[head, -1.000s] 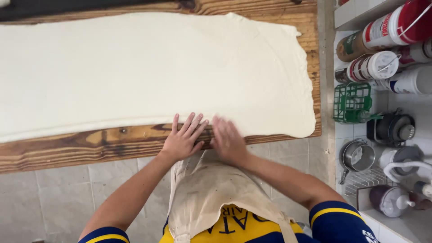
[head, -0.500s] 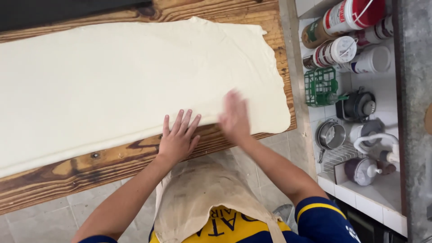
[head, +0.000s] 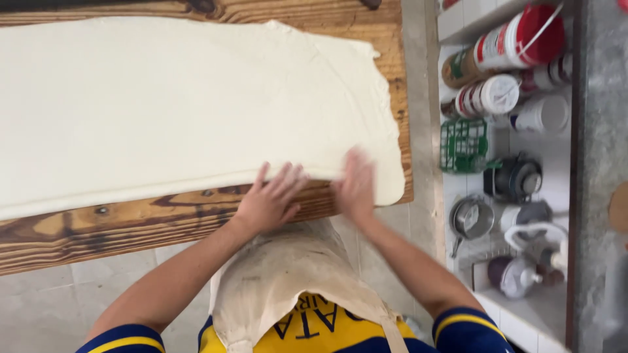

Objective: Cutting and shaping dough into small bread rolls on a wooden table

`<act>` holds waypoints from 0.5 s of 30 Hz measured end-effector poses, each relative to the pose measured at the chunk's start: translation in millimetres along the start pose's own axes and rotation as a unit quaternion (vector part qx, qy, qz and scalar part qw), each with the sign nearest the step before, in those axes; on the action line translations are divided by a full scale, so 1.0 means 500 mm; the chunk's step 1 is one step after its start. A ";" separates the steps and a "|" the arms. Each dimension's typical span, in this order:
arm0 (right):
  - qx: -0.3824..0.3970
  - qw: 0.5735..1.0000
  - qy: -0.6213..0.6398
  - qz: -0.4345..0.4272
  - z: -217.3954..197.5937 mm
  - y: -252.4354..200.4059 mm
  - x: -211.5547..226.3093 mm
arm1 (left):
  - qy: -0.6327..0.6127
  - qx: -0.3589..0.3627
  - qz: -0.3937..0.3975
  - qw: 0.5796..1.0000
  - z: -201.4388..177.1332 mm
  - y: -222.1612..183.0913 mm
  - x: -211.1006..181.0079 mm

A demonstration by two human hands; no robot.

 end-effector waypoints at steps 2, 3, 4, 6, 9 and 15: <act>-0.033 0.998 0.012 -0.061 -0.059 -0.012 0.049 | 0.014 -0.016 -0.020 1.000 0.007 0.032 -0.023; -0.063 0.991 0.025 -0.115 -0.093 -0.029 0.076 | 0.024 -0.027 -0.033 0.999 0.011 0.043 -0.040; -0.060 0.990 0.028 -0.126 -0.090 -0.013 0.022 | 0.024 -0.028 -0.045 0.998 0.024 0.048 -0.058; 0.011 0.998 0.016 -0.063 -0.060 0.064 -0.088 | 0.031 -0.023 -0.110 0.993 0.041 0.069 -0.057; -0.030 0.999 0.006 -0.014 -0.066 0.057 -0.169 | 0.026 -0.027 -0.101 0.994 0.028 0.094 -0.093; -0.093 0.984 0.063 -0.137 -0.095 0.003 -0.084 | 0.051 -0.042 -0.095 0.993 0.070 0.130 -0.139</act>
Point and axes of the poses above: each hand's wrist, its own y-axis towards the middle knuckle, its own z-axis out of the palm, x = y × z, the point moved 4 cm from there along y, towards the middle knuckle, and after that the axes turned 3 degrees about -y, right-handed, at the moved point
